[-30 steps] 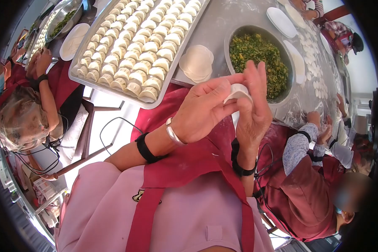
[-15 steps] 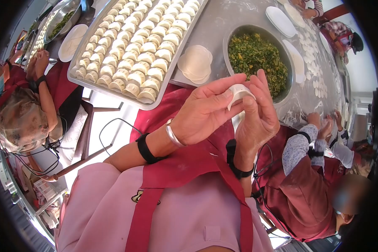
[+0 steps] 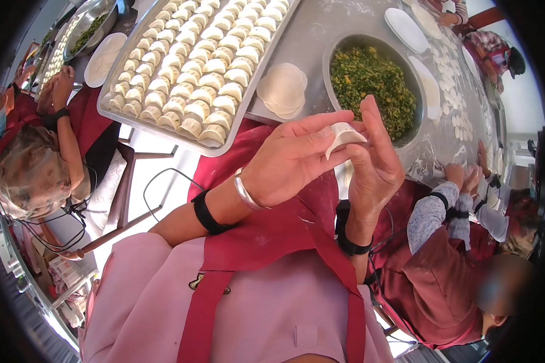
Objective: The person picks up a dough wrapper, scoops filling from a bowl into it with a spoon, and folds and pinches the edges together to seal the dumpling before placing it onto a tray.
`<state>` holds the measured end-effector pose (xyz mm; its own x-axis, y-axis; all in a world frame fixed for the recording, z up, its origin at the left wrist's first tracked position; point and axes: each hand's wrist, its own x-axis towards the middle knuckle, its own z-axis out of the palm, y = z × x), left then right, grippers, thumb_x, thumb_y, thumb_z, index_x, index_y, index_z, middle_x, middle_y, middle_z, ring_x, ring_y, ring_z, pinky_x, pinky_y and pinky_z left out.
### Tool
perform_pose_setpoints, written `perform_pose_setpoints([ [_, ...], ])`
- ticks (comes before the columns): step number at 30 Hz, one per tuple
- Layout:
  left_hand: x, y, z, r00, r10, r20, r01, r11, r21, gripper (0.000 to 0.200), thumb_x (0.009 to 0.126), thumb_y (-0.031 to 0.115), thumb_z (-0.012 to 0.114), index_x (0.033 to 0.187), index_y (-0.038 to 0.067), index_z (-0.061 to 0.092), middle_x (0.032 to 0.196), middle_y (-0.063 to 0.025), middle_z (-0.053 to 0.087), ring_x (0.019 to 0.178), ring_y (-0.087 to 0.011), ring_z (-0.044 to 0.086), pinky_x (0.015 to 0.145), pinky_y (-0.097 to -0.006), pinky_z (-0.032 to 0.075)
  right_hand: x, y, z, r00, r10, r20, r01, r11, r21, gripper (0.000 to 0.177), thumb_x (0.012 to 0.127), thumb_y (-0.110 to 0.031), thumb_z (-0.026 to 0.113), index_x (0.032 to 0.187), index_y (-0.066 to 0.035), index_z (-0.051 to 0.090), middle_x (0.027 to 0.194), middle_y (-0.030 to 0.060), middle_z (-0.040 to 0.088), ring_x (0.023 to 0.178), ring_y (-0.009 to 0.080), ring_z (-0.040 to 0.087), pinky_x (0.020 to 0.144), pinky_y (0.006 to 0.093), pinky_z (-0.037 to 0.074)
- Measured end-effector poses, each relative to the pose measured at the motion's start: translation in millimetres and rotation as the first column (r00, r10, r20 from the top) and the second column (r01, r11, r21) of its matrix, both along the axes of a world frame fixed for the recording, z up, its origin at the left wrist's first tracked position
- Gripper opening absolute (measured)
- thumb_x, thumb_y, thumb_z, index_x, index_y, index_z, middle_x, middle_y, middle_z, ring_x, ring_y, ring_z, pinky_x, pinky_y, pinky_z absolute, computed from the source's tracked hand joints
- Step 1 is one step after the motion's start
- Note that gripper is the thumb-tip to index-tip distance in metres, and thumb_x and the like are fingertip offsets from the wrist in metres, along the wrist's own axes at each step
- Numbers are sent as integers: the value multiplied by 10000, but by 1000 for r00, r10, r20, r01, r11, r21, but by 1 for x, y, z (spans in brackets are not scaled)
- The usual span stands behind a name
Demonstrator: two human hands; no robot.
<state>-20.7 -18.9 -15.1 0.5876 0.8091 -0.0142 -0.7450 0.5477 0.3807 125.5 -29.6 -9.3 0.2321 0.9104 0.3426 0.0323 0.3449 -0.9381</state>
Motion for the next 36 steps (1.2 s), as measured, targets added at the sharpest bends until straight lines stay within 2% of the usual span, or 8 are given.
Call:
perform_pose_setpoints([
  [2, 0, 1, 2, 1000, -25, 0, 25, 1000, -1, 472, 1032, 181, 458, 1434, -53, 379, 1398, -133, 490, 1312, -216, 475, 1153, -414, 351, -6, 0, 10, 999, -8, -49, 6, 999, -31, 219, 784, 18, 733, 1003, 10, 721, 1053, 146, 725, 1235, 342, 568, 1100, 488, 367],
  [9, 0, 4, 7, 998, -59, -31, 59, 998, -24, 460, 1043, 239, 438, 1388, -66, 420, 1366, -132, 506, 1290, -207, 491, 1142, -418, 363, 18, 11, -5, 948, 69, 311, -124, 979, 163, 159, 769, 31, 735, 922, -9, 731, 1024, 132, 733, 1232, 344, 572, 1102, 492, 366],
  [12, -2, 9, 6, 998, -60, -31, 59, 998, -33, 465, 1047, 256, 434, 1385, -63, 421, 1353, -126, 516, 1279, -205, 499, 1130, -420, 377, 23, 16, -1, 927, 112, 359, -163, 980, 116, 165, 763, -2, 754, 926, -13, 730, 1027, 132, 734, 1230, 349, 574, 1099, 498, 363],
  [15, -4, 13, 10, 995, -85, -49, 82, 995, -54, 460, 1051, 274, 431, 1374, -54, 436, 1325, -117, 530, 1254, -203, 516, 1119, -428, 390, 12, 12, 16, 986, 154, 63, -153, 988, -14, 178, 764, -61, 770, 931, -18, 727, 1014, 129, 738, 1226, 348, 577, 1102, 508, 352],
  [21, -4, 17, 18, 981, -152, -124, 148, 988, -44, 398, 1056, 298, 419, 1283, -14, 518, 1262, -92, 553, 1204, -187, 542, 1091, -417, 424, 31, 25, 10, 877, 234, 419, -331, 927, 175, 137, 788, -110, 762, 912, -62, 729, 991, 103, 747, 1232, 347, 576, 1117, 533, 314],
  [27, 0, 23, 20, 973, -176, -149, 171, 984, -46, 386, 1059, 310, 412, 1241, -8, 536, 1245, -96, 557, 1178, -192, 560, 1067, -433, 450, 36, 25, 10, 860, 211, 465, -311, 939, 148, 118, 802, -137, 752, 898, -73, 729, 993, 103, 745, 1223, 347, 584, 1141, 551, 264],
  [30, 2, 25, 21, 969, -157, -189, 154, 988, -32, 409, 1054, 322, 423, 1265, -13, 523, 1260, -109, 554, 1170, -201, 568, 1064, -444, 451, 29, 25, 20, 876, 161, 454, -232, 967, 105, 107, 803, -101, 750, 896, -54, 726, 1004, 113, 740, 1219, 349, 587, 1144, 552, 262],
  [36, 9, 21, 28, 964, -5, -267, 45, 989, 144, 503, 1048, 341, 433, 1393, -25, 425, 1296, -129, 553, 1194, -211, 557, 1028, -428, 468, 16, 29, 9, 971, -42, 234, -6, 980, 200, 97, 795, -8, 722, 892, -14, 716, 1006, 117, 734, 1213, 348, 589, 1134, 554, 292],
])
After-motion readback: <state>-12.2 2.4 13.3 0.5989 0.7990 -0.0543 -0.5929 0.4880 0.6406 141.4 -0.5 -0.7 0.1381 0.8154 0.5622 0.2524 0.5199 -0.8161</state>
